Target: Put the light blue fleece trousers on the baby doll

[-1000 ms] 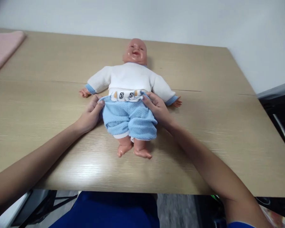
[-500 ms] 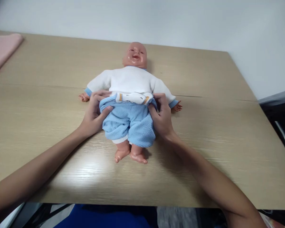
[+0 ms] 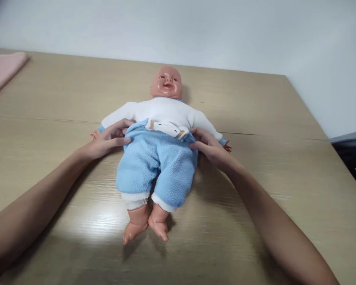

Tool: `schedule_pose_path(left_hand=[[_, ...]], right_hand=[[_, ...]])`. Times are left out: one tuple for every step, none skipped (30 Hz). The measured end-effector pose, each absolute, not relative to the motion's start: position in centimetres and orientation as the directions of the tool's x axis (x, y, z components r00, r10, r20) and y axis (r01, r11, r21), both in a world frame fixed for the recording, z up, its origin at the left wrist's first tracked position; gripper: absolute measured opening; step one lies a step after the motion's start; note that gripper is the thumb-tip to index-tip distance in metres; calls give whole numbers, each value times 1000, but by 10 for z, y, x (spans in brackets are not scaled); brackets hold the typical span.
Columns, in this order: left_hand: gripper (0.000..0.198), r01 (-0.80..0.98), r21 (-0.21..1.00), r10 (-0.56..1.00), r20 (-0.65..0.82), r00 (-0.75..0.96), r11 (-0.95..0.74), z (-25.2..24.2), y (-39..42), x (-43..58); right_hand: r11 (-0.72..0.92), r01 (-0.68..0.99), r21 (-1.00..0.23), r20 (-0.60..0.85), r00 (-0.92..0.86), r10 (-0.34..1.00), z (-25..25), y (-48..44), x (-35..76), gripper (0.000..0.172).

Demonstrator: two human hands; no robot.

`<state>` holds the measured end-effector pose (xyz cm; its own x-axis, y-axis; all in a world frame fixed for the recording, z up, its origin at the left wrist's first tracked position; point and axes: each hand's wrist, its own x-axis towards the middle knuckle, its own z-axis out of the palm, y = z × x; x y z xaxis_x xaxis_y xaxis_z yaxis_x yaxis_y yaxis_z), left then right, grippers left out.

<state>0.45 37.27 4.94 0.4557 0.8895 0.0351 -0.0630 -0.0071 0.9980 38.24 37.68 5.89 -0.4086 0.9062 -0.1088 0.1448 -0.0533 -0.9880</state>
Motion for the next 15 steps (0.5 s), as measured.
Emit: schedule_pose_path(left_hand=[[37,-31,999,858,31,512,-18,51,374,-5],[37,2,999,833,27,553,-34,53,375,-12],[37,39,998,814,25,580,-58,54,376,-17],[40,83,992,805,25,593,-92,55,376,-21],[46,132,983,803,25,595,-129,55,376,-22],[55,179,970,808,29,588,-164,55,375,-22],[63,215,956,816,41,577,-200,55,373,-20],[66,240,943,822,56,567,-229,55,372,-17],[62,246,938,821,66,567,-245,55,370,-15],[52,227,944,816,71,573,-241,55,368,-12],[41,187,957,810,73,582,-221,55,365,-9],[31,139,972,808,74,585,-190,54,363,-7],[26,89,985,816,73,574,-151,53,361,-4],[24,30,995,847,69,528,-99,51,360,-1],[24,-37,998,890,61,451,-49,50,358,3]], right_hand=[[-25,190,-981,-115,-480,870,61,377,392,31],[8,238,-971,-126,-544,830,63,378,400,32],[47,283,-958,-137,-597,790,66,378,406,33],[87,318,-944,-144,-636,758,67,378,411,35],[126,342,-931,-143,-663,735,69,378,414,38],[164,356,-920,-135,-682,719,69,378,415,43],[194,359,-913,-120,-690,714,68,377,415,48],[206,352,-913,-102,-687,720,65,375,413,52],[201,339,-919,-86,-670,738,62,373,411,54],[181,316,-931,-66,-636,769,58,370,407,54],[152,280,-948,-43,-584,811,52,366,404,53],[115,222,-968,-16,-512,859,47,362,399,51],[73,147,-986,4,-425,905,43,358,393,49],[27,62,-998,5,-329,944,39,353,387,48],[-17,-23,-1000,-11,-240,971,36,349,379,47]])
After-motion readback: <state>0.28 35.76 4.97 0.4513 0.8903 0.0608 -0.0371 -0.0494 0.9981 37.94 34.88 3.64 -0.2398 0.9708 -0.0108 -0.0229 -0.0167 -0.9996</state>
